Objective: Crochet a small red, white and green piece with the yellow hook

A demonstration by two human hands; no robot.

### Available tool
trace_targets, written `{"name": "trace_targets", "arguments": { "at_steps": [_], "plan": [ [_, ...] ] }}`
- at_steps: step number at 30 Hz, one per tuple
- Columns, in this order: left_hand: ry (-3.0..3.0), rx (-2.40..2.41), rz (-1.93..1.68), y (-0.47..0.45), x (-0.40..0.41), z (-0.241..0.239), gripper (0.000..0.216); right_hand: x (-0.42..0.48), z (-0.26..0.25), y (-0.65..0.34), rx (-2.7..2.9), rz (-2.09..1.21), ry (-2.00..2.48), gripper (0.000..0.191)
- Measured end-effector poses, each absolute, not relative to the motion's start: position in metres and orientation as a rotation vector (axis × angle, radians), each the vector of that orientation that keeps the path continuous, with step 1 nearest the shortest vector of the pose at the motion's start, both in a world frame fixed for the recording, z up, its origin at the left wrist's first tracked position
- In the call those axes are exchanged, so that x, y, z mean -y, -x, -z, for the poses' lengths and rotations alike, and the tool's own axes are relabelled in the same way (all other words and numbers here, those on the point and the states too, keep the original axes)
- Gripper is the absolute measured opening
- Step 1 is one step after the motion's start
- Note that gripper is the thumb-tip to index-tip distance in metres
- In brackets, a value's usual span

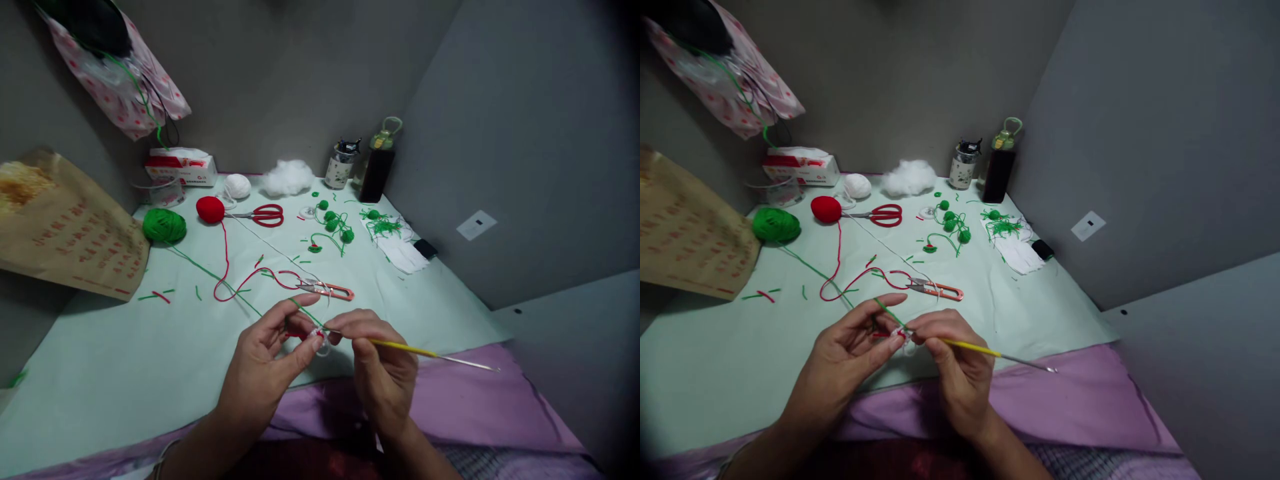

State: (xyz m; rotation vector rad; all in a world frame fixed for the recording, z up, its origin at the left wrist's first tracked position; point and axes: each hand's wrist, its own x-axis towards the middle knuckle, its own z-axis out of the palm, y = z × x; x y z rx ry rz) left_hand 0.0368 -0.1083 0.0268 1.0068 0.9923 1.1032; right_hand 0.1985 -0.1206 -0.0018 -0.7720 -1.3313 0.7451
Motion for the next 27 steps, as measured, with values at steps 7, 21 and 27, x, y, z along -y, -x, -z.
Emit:
{"name": "trace_targets", "arguments": {
  "at_steps": [7,21,27],
  "plan": [
    [-1.085,-1.040,-1.148,-0.0352,0.1110,-0.0244,0.035,0.1181,0.0014,-0.1973,1.282,-0.805,0.725,0.017],
    [-0.854,-0.812,-1.015,-0.0331,0.1029,-0.0203,0.046,0.1212,-0.0041,-0.1941,1.290,-0.734,0.831,0.019],
    [-0.974,-0.913,-1.046,-0.0340,0.1017,-0.0207,0.043,0.1214,-0.0047,-0.1949,1.323,-0.722,0.839,0.020]
  ]
}}
